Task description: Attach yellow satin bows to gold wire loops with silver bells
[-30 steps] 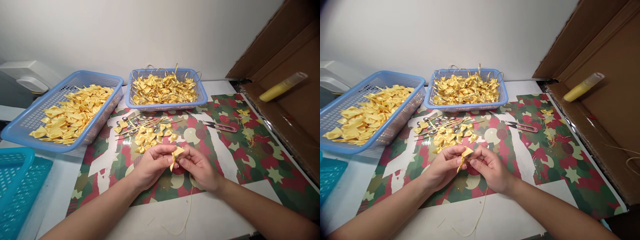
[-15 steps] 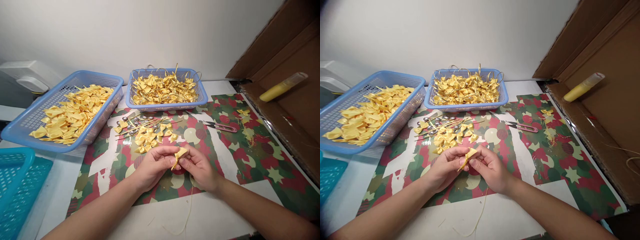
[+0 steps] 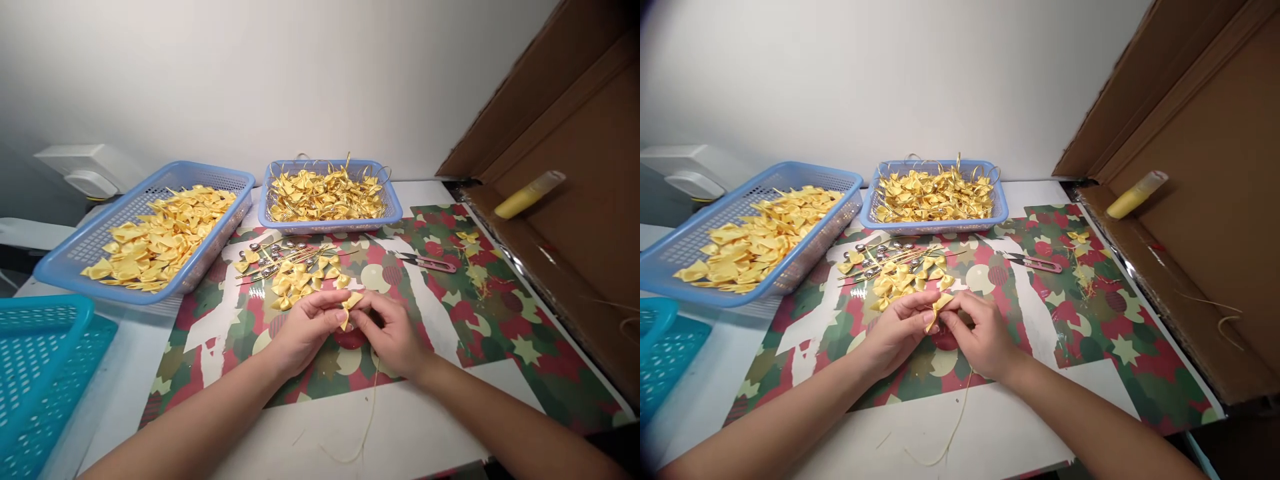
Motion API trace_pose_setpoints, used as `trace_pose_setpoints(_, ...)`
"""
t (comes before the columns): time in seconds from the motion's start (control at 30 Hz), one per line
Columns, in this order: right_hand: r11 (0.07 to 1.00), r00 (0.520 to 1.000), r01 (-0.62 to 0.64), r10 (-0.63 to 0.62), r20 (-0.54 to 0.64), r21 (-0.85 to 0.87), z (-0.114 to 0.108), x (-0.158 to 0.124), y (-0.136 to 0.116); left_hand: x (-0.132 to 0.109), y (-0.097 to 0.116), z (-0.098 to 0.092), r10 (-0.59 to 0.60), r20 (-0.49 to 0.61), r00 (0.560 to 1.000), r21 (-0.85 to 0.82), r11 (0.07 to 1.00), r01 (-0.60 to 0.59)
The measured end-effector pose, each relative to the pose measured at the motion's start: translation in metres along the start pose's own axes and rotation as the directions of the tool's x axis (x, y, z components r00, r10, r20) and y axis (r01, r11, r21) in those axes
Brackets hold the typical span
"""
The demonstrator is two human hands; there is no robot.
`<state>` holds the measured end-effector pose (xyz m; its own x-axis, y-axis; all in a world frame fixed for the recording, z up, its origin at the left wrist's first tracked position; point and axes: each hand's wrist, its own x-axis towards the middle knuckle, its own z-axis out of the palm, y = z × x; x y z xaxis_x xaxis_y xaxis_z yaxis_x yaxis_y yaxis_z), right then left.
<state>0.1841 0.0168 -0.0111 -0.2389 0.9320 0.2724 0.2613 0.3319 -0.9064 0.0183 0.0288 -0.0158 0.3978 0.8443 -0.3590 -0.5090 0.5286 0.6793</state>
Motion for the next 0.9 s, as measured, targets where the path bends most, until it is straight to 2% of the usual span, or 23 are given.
trace_pose_setpoints(0.07, 0.988, 0.985, 0.075, -0.094, -0.143, -0.133, -0.005, 0.003, -0.004, 0.001, -0.002, -0.002, 0.035, -0.014, 0.999, 0.036, 0.999, -0.034)
trace_pose_setpoints(0.13, 0.96, 0.96, 0.136, -0.189, -0.208, -0.246, -0.012, 0.006, -0.009, 0.001, -0.003, -0.004, 0.06, 0.003, 0.998, 0.118, 0.991, -0.06)
trace_pose_setpoints(0.27, 0.911, 0.963, 0.243, -0.269, -0.032, -0.332, -0.019, 0.007, -0.015, -0.002, 0.001, -0.002, 0.098, 0.11, 0.989, 0.308, 0.943, -0.127)
trace_pose_setpoints(0.37, 0.94, 0.966, 0.252, -0.258, 0.003, -0.231, -0.018, 0.008, -0.015, -0.008, 0.011, 0.008, 0.154, 0.165, 0.974, 0.418, 0.884, -0.21)
trace_pose_setpoints(0.5, 0.957, 0.959, 0.271, -0.259, -0.113, 0.101, -0.026, 0.016, -0.026, -0.018, 0.023, 0.024, 0.176, 0.197, 0.964, 0.599, 0.757, -0.261)
trace_pose_setpoints(0.57, 0.914, 0.943, 0.312, -0.264, -0.204, 0.261, -0.04, 0.024, -0.046, -0.02, 0.026, 0.026, 0.162, 0.199, 0.966, 0.71, 0.656, -0.257)
trace_pose_setpoints(0.63, 0.869, 0.918, 0.37, -0.289, -0.27, 0.328, -0.064, 0.032, -0.074, -0.021, 0.028, 0.023, 0.117, 0.183, 0.976, 0.812, 0.541, -0.218)
trace_pose_setpoints(0.7, 0.83, 0.89, 0.418, -0.293, -0.35, 0.369, -0.092, 0.038, -0.105, -0.02, 0.028, 0.017, 0.078, 0.152, 0.985, 0.864, 0.474, -0.171)
trace_pose_setpoints(0.77, 0.796, 0.842, 0.495, -0.342, -0.417, 0.349, -0.119, 0.04, -0.133, -0.02, 0.028, 0.012, 0.046, 0.147, 0.988, 0.87, 0.468, -0.152)
trace_pose_setpoints(0.8, 0.81, 0.828, 0.501, -0.345, -0.442, 0.306, -0.13, 0.04, -0.144, -0.02, 0.028, 0.01, 0.038, 0.156, 0.987, 0.87, 0.467, -0.156)
trace_pose_setpoints(0.83, 0.838, 0.825, 0.477, -0.324, -0.463, 0.264, -0.139, 0.04, -0.151, -0.021, 0.028, 0.01, 0.034, 0.168, 0.985, 0.876, 0.454, -0.165)
trace_pose_setpoints(0.9, 0.869, 0.852, 0.436, -0.315, -0.419, 0.233, -0.147, 0.039, -0.156, -0.022, 0.027, 0.011, 0.055, 0.201, 0.978, 0.909, 0.362, -0.207)
